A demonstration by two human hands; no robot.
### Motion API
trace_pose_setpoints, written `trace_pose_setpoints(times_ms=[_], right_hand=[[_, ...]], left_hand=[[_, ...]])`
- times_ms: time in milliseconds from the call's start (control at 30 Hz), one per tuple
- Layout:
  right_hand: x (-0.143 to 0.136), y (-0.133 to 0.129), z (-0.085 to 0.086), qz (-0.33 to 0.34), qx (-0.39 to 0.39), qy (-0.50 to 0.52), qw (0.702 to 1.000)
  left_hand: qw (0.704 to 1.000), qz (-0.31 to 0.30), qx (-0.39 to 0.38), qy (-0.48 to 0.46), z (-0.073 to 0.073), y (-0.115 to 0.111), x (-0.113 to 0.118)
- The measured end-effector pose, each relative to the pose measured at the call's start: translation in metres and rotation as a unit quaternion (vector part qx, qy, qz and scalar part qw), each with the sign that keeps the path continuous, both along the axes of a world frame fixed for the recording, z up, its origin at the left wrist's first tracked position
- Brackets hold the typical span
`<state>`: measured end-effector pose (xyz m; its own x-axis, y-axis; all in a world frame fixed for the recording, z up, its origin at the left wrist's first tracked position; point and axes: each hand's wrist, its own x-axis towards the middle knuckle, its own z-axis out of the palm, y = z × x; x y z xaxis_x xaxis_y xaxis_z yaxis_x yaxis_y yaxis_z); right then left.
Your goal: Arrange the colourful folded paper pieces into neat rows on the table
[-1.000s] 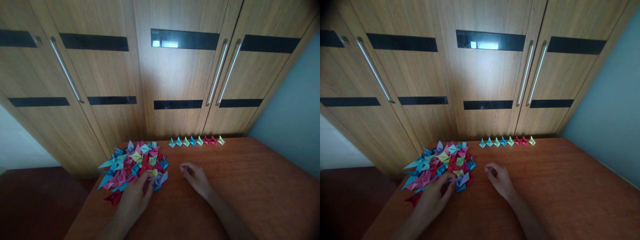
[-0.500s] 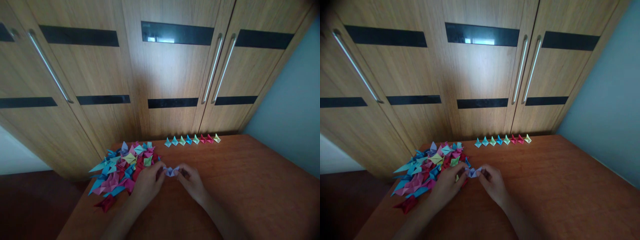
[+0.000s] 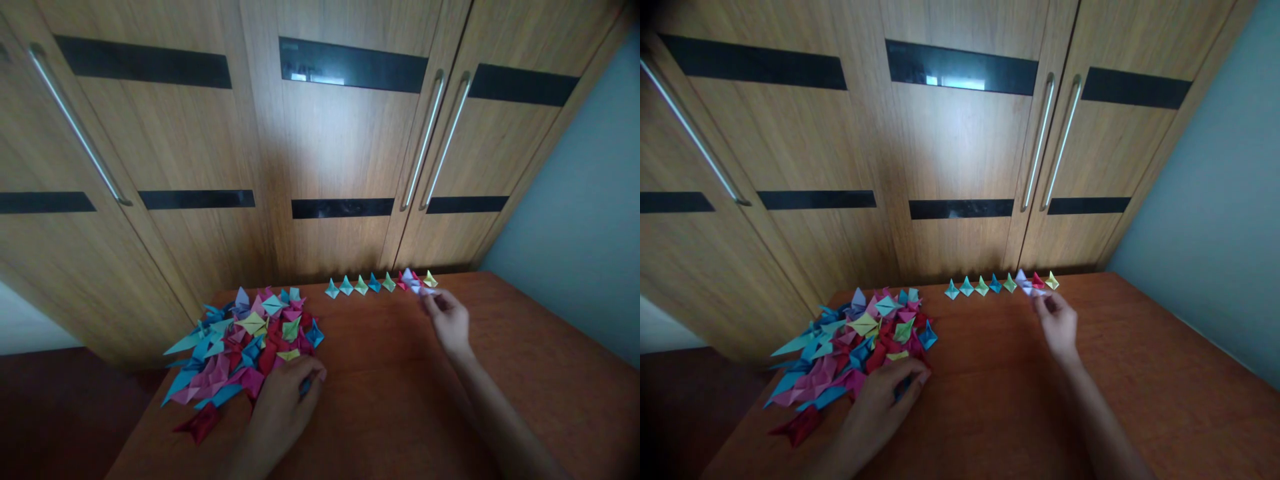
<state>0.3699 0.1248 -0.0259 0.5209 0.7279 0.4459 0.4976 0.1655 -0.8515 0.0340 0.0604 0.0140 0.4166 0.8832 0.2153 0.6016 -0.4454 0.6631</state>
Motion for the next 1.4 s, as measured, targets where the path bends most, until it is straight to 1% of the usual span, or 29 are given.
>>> trace_pose_setpoints(times_ms=[33, 100, 167, 200, 267, 333, 400, 500, 700, 933, 1067, 1300, 1400], right_hand=[[0.023, 0.009, -0.002, -0.055, -0.016, -0.024, 0.998], [0.066, 0.023, -0.008, -0.152, -0.077, -0.079, 0.982], [0.1, 0.034, -0.015, -0.22, -0.185, -0.137, 0.948], [0.113, 0.038, -0.019, -0.232, -0.213, -0.139, 0.939], [0.129, 0.046, -0.028, -0.238, -0.306, -0.146, 0.91], [0.137, 0.053, -0.036, -0.232, -0.384, -0.157, 0.88], [0.141, 0.059, -0.042, -0.231, -0.423, -0.168, 0.86], [0.144, 0.068, -0.047, -0.233, -0.432, -0.173, 0.854], [0.15, 0.08, -0.05, -0.219, -0.424, -0.192, 0.857], [0.152, 0.084, -0.052, -0.222, -0.419, -0.204, 0.856], [0.152, 0.083, -0.051, -0.221, -0.402, -0.204, 0.864], [0.148, 0.075, -0.055, -0.23, -0.346, -0.181, 0.892], [0.139, 0.068, -0.056, -0.256, -0.322, -0.157, 0.898]], left_hand=[[1.0, -0.006, -0.006, -0.001, 0.0, -0.002, 0.0], [1.0, -0.013, -0.01, -0.002, 0.001, -0.007, 0.001], [1.0, -0.017, -0.009, -0.001, 0.002, -0.01, 0.002], [1.0, -0.019, -0.009, 0.0, 0.002, -0.011, 0.003], [1.0, -0.025, -0.01, 0.004, 0.001, -0.013, 0.003], [0.999, -0.029, -0.015, 0.011, 0.001, -0.014, 0.004], [0.999, -0.03, -0.02, 0.019, 0.0, -0.014, 0.004], [0.999, -0.034, -0.021, 0.028, -0.001, -0.015, 0.005], [0.998, -0.042, -0.026, 0.044, 0.0, -0.016, 0.005], [0.997, -0.05, -0.022, 0.055, -0.001, -0.016, 0.006], [0.997, -0.048, -0.025, 0.063, -0.001, -0.015, 0.006], [0.996, -0.045, -0.011, 0.074, 0.002, -0.014, 0.005], [0.996, -0.034, 0.001, 0.082, 0.005, -0.012, 0.002]])
